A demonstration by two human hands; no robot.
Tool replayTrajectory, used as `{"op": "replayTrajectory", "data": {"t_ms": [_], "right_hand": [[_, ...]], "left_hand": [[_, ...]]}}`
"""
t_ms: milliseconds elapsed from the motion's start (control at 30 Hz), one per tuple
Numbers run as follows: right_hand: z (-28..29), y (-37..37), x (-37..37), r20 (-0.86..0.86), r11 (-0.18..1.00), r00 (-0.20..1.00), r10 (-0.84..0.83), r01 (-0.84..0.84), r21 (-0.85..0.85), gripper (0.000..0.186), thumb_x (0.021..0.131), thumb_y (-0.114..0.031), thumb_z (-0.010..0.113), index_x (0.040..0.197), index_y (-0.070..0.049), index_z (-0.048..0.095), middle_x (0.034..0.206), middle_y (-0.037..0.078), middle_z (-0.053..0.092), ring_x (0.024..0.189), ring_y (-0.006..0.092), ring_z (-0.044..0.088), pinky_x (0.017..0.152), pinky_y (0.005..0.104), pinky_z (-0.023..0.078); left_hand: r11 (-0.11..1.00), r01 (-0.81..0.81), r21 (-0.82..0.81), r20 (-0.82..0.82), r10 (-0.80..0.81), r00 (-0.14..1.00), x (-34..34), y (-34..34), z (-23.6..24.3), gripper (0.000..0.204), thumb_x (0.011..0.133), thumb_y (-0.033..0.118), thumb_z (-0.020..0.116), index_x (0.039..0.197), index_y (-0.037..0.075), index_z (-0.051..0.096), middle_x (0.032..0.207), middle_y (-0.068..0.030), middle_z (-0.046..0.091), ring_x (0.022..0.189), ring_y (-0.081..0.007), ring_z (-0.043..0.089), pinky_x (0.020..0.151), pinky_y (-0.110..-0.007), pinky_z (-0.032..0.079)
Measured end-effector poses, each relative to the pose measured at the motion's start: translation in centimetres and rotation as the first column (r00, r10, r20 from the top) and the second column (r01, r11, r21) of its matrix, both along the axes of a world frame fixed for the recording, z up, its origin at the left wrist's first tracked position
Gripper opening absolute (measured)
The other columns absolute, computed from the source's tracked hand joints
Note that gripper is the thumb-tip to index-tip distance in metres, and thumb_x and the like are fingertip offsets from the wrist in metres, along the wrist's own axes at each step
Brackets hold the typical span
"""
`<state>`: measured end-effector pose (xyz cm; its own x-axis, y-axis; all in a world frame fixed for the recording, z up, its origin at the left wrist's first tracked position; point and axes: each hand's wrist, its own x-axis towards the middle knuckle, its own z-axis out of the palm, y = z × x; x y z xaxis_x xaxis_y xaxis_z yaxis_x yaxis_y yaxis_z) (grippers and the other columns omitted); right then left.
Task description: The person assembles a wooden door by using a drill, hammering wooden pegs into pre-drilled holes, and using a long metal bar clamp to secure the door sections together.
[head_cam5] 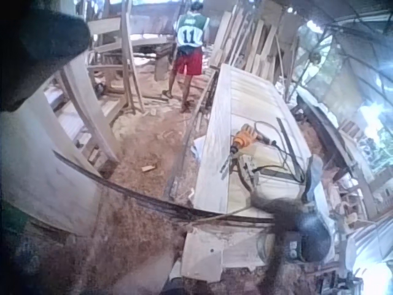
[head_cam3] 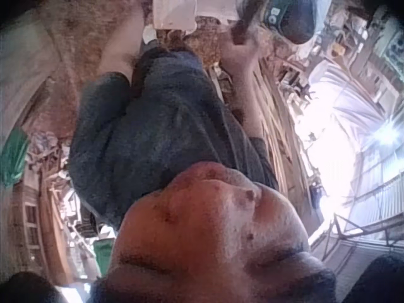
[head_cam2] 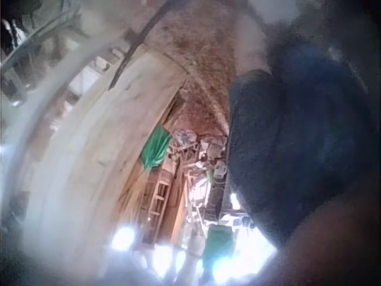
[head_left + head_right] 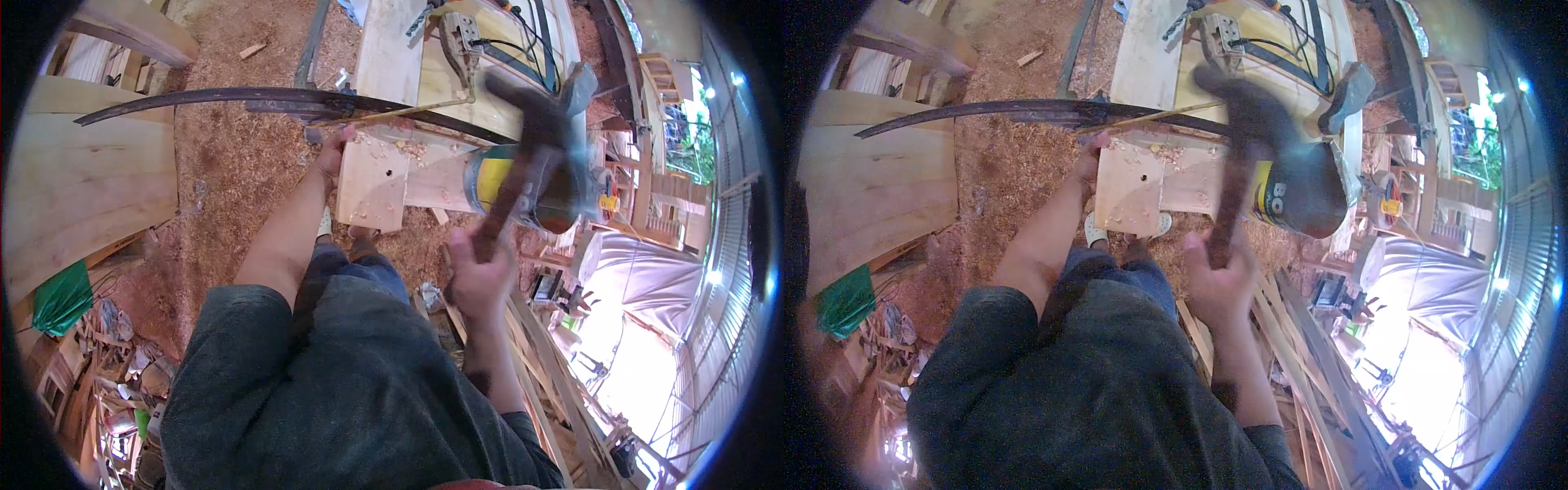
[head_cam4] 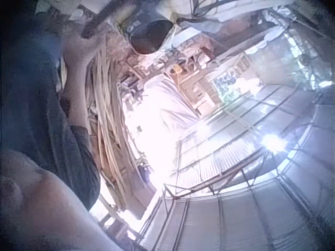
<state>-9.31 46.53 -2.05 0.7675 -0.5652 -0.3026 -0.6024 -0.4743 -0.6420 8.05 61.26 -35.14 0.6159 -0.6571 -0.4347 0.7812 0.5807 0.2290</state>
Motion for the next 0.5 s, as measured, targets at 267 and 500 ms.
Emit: {"op": "replayTrajectory", "data": {"t_ms": [267,500], "right_hand": [[-14.1,-2.8,-3.8,0.206,0.893,0.953,0.222,-0.114,-0.436,0.028,0.092,-0.020,0.070,0.107,0.001,0.061,0.088,0.013,0.067,0.079,0.0273,0.065,0.077,0.0363,0.053],[-1.5,-1.1,0.0,0.099,0.984,0.993,-0.063,0.046,0.170,0.031,0.093,-0.021,0.068,0.107,0.006,0.062,0.096,0.017,0.069,0.090,0.0297,0.066,0.084,0.0416,0.052]], "left_hand": [[0.986,0.112,-0.122,0.028,-0.109,0.994,0.9,-1.0,1.2,0.071,0.079,0.051,0.075,0.127,0.001,0.063,0.118,-0.0179,0.071,0.103,-0.0316,0.071,0.096,-0.047,0.056],[1.000,-0.010,-0.014,-0.005,0.010,1.000,0.3,1.1,-1.3,0.063,0.081,0.047,0.075,0.124,0.002,0.064,0.117,-0.0167,0.071,0.102,-0.0306,0.071,0.095,-0.046,0.056]]}}
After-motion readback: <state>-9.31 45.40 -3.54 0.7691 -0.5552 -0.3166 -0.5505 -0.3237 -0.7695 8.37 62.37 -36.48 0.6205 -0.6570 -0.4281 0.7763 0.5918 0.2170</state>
